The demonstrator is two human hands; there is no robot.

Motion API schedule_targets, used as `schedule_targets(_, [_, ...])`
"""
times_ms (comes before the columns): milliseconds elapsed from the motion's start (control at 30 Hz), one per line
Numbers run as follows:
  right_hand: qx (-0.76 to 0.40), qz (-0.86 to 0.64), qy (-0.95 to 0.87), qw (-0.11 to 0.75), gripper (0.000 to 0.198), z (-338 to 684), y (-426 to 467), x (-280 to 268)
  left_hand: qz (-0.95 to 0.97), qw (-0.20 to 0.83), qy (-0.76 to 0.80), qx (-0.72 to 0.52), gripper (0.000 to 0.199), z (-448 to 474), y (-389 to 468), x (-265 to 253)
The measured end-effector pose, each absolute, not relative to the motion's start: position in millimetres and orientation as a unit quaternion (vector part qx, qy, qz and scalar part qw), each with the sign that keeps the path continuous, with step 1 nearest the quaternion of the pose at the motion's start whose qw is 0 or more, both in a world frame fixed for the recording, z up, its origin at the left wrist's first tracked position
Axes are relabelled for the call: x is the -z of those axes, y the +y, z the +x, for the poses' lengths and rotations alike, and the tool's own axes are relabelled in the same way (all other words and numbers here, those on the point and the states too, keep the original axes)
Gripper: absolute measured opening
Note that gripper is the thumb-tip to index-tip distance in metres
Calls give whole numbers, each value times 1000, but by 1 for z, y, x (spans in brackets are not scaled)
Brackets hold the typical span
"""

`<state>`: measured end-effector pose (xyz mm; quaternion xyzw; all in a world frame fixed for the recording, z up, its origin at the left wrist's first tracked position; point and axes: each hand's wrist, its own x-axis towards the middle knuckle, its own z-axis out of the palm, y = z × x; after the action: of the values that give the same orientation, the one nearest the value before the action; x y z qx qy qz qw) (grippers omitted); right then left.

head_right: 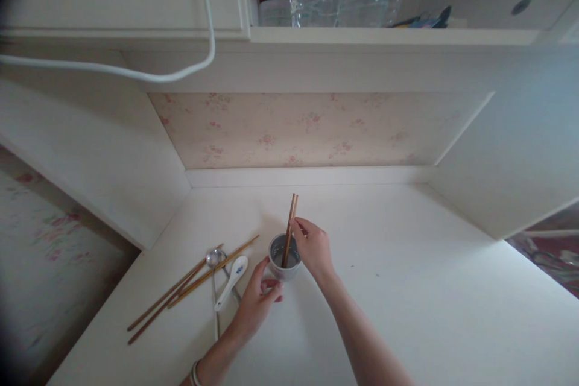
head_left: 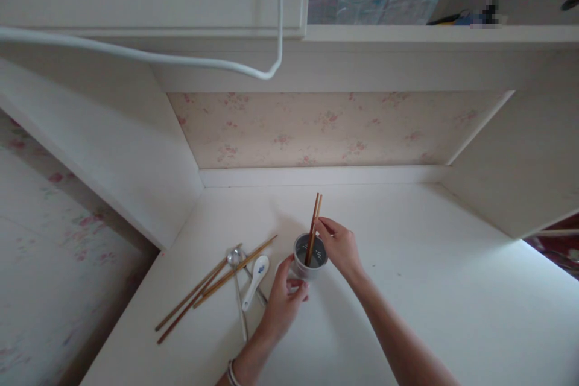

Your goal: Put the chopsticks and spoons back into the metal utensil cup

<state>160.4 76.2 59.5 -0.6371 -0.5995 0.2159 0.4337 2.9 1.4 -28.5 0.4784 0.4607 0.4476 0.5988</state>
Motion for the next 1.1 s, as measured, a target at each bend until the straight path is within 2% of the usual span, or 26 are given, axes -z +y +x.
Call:
schedule_targets(200, [-242, -604, -607, 456, 37, 161, 73, -49, 479, 595, 463, -450, 59, 3, 3, 29])
schedule_targets(367, [-338, -606, -531, 486, 51, 164, 58, -34, 464, 582, 493, -450, 58, 2, -6, 25])
schedule_targets(467, [-384, -586, -500, 510, 57, 166, 41, -19, 485, 554, 526, -425, 47, -13, -14, 15])
schedule_targets(567, [-391, -566, -485, 539, 58, 166, 22, 1, 566, 452, 569, -389, 28, -45, -13, 0])
schedule_targets(700, [-405, -548, -479, 553, 60, 163, 6, 29, 688, 224, 614, -317, 21, -93, 8, -20])
schedule_targets(767, [-407, -542, -488, 551, 60, 163, 3, 38, 722, 147, 618, -274, 21, -109, 21, -27])
schedule_targets(967, [-387, -526, -543, 527, 68, 163, 1, 43, 779, 69, 615, -97, 26, -119, 48, -27])
schedule_targets(1100, [-365, -527, -564, 521, 74, 162, 2, 42, 788, 64, 610, -47, 30, -113, 59, -19])
